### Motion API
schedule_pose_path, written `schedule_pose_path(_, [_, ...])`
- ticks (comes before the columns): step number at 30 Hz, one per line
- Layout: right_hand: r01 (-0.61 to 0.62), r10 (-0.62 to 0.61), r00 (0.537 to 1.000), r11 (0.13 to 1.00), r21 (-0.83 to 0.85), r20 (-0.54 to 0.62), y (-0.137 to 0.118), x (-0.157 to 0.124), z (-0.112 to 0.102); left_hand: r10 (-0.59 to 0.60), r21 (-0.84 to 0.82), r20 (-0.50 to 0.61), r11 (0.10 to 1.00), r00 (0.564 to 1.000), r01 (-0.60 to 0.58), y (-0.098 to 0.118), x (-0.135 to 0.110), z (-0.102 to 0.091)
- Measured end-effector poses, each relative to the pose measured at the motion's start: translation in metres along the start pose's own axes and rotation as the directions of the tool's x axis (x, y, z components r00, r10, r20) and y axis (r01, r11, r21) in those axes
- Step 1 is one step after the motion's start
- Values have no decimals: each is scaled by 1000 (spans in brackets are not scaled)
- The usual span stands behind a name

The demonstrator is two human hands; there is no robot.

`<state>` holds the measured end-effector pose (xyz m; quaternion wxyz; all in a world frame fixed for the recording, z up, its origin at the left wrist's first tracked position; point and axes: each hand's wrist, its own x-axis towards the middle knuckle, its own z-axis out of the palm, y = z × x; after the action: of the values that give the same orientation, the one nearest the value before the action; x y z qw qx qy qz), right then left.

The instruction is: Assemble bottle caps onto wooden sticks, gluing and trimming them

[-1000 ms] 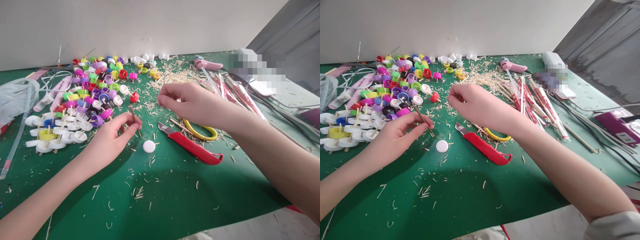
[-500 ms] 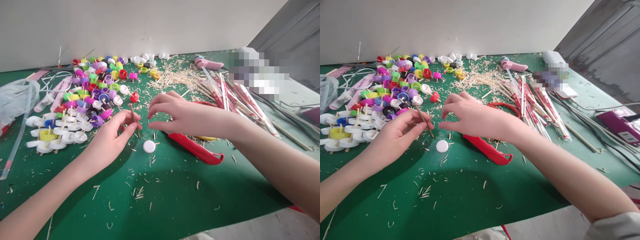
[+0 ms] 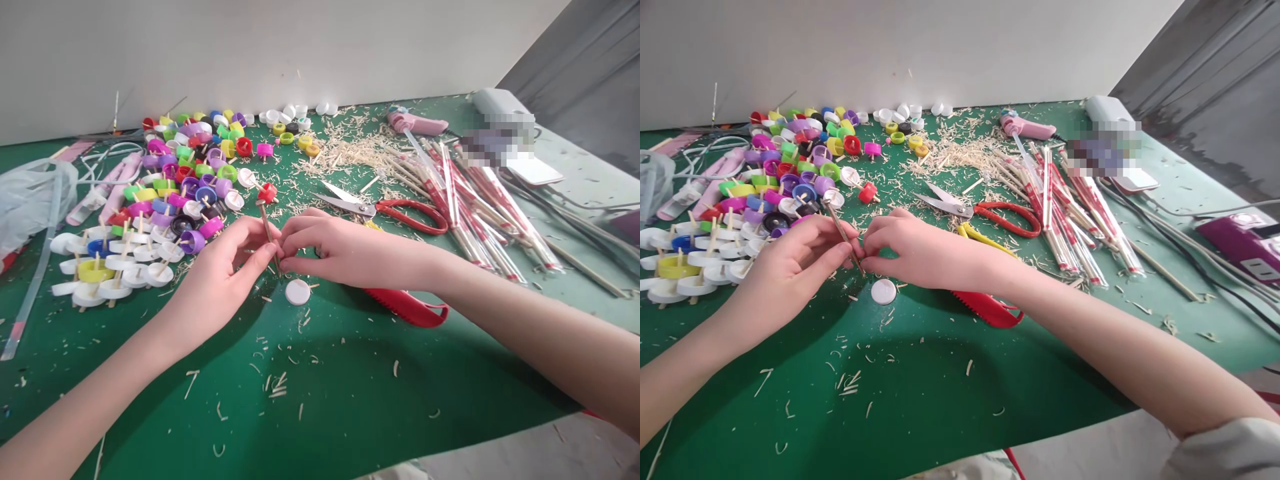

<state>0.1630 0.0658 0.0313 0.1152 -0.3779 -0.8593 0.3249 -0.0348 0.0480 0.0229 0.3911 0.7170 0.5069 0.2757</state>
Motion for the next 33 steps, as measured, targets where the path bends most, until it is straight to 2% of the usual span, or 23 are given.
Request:
schedule_pose_path(11, [-52, 60, 994, 995, 87, -91, -2, -1, -9, -34, -90, 11, 995, 999, 35, -5, 2, 1])
schedule_pose_path(14, [-81, 87, 991, 995, 60, -102, -1, -2, -10, -49, -123, 16, 991, 999, 51, -4, 3, 1])
schedule_pose_path(18, [-94, 94, 995, 995, -25, -23, 2, -4, -6, -50, -131, 1, 990, 999, 50, -4, 3, 1])
schedule_pose_path(23, [-39, 42, 996, 998, -43, 72, 5, -3, 5, -45, -132, -29, 990, 999, 40, -1, 1, 0])
schedule_pose_path(28, [45, -43, 998, 998, -40, 48, 5, 0, 10, -28, -134, -55, 991, 998, 20, 0, 1, 0])
schedule_pose_path(33, [-9, 9, 1000, 1000, -25, -11, 4, -1, 1, -35, -156, -62, 987, 997, 25, -1, 2, 0])
